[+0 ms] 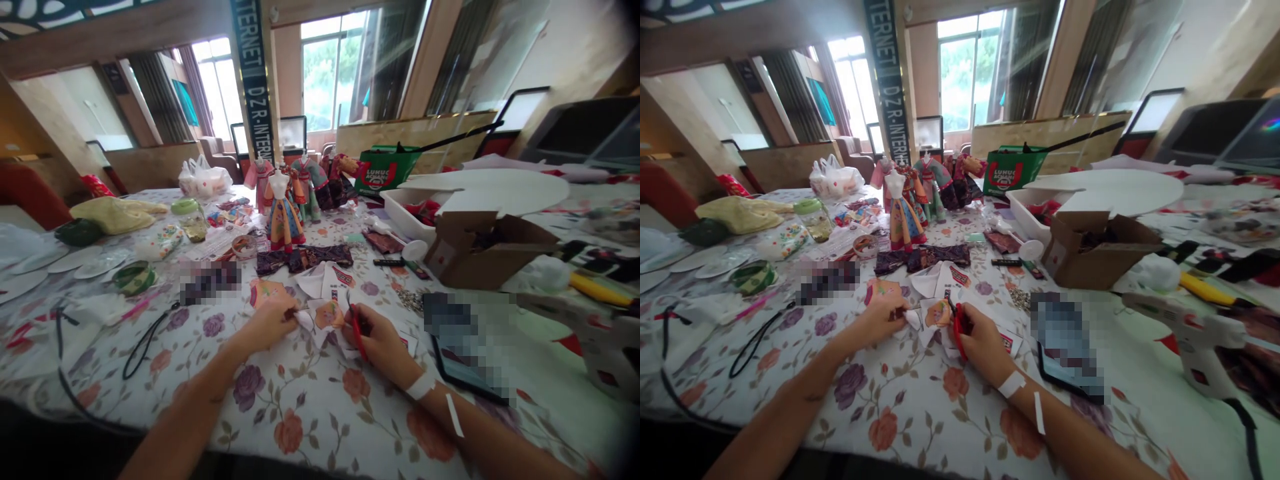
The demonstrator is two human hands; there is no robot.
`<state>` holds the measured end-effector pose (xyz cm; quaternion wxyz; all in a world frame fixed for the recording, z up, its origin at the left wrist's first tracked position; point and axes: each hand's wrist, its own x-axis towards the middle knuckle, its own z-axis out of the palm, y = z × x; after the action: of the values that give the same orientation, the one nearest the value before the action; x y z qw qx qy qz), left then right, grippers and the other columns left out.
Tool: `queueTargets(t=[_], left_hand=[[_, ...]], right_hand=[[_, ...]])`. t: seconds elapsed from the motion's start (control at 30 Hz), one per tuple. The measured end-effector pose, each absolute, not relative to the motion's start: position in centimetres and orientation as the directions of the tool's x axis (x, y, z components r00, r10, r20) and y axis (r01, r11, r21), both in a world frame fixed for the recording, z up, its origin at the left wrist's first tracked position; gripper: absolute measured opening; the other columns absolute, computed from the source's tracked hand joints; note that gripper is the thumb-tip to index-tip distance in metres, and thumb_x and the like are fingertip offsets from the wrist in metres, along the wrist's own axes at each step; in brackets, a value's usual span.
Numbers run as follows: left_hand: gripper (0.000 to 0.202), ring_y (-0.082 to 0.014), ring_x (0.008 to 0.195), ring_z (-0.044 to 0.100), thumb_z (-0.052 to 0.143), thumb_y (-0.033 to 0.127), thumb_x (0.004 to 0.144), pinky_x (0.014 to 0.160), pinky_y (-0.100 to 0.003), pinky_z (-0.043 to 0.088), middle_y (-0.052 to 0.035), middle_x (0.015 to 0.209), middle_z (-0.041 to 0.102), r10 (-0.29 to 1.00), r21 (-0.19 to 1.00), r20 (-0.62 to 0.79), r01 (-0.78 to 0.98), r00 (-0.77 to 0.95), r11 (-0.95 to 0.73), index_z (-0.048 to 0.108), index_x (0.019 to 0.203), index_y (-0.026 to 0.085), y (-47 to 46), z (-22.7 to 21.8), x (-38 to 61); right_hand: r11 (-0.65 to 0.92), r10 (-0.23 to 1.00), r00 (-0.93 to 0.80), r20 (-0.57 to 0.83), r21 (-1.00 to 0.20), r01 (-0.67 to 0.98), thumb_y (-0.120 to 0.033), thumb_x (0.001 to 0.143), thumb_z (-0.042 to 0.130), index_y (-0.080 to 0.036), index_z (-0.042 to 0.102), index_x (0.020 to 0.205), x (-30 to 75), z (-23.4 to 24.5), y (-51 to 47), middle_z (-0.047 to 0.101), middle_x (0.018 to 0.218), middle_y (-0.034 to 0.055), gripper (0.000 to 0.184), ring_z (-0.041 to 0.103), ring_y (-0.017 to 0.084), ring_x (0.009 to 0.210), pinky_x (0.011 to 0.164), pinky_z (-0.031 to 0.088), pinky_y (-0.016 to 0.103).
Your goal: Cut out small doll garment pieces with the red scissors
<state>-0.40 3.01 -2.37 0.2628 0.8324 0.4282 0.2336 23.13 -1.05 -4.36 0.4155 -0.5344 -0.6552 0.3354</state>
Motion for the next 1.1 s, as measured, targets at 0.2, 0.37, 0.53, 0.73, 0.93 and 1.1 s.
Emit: queueTargets(t=[0.2,0.37,0.53,0.73,0.93,1.1], left_hand=[[0.016,-0.0223,0.08,0.054,0.049,0.006,0.068,0.076,-0.034,0.039,-0.0065,0.079,0.059,0.85,0.558,0.355,0.642,0.389,-0.526,0.058,0.074,0.018,3.2,-3.4,0.1],[0.031,-0.0202,0.089,0.058,0.041,0.004,0.076,0.082,-0.032,0.043,-0.0071,0.094,0.066,0.806,0.552,0.474,0.593,0.355,-0.586,0.062,0.094,0.018,3.0,-3.4,0.2],[0.029,-0.0223,0.096,0.058,0.043,0.004,0.075,0.091,-0.036,0.04,-0.0063,0.091,0.068,0.758,0.516,0.56,0.576,0.335,-0.635,0.068,0.079,0.018,2.9,-2.9,0.0],[0.025,-0.0216,0.09,0.061,0.044,0.018,0.088,0.091,-0.039,0.041,-0.0065,0.093,0.071,0.742,0.54,0.665,0.63,0.089,-0.559,0.069,0.095,0.018,2.4,-2.7,-0.1],[0.025,-0.0205,0.096,0.063,0.048,0.019,0.088,0.089,-0.034,0.045,-0.0079,0.099,0.071,0.737,0.543,0.638,0.549,0.223,-0.636,0.065,0.107,0.018,2.7,-3.5,1.4],[0.029,-0.0237,0.107,0.059,0.052,0.028,0.088,0.094,-0.038,0.044,-0.0098,0.114,0.067,0.807,0.628,0.484,0.508,0.338,-0.59,0.062,0.113,0.019,3.3,-4.1,2.8]], right_hand=[[0.183,0.983,-0.1,0.155,-0.87,0.457,-0.035,0.077,0.06,-0.019,0.052,0.074,23.2,-4.6,-0.9,0.053,0.062,-0.0012,0.018,0.047,0.016,0.058,0.052,0.037,0.027],[0.175,0.985,-0.094,0.148,-0.866,0.469,-0.037,0.077,0.059,-0.02,0.051,0.073,23.3,-4.8,-0.9,0.051,0.062,-0.0022,0.019,0.046,0.015,0.058,0.053,0.037,0.027],[0.169,0.986,-0.076,0.151,-0.878,0.447,-0.039,0.076,0.06,-0.02,0.05,0.073,23.2,-4.9,-0.8,0.05,0.061,-0.0027,0.021,0.045,0.015,0.058,0.052,0.036,0.026],[0.167,0.984,-0.016,0.175,-0.898,0.407,-0.036,0.076,0.06,-0.019,0.051,0.074,23.2,-4.7,-0.8,0.05,0.062,-0.0027,0.019,0.045,0.014,0.057,0.051,0.037,0.025],[0.195,0.979,-0.015,0.205,-0.905,0.378,-0.025,0.073,0.059,-0.019,0.053,0.076,23.2,-4.8,-1.1,0.055,0.067,-0.0012,0.009,0.05,0.015,0.06,0.054,0.041,0.026],[0.273,0.959,-0.054,0.28,-0.849,0.452,-0.017,0.07,0.056,-0.019,0.054,0.074,22.7,-4.2,-2.0,0.057,0.068,-0.0009,0.006,0.053,0.015,0.062,0.057,0.044,0.025]])
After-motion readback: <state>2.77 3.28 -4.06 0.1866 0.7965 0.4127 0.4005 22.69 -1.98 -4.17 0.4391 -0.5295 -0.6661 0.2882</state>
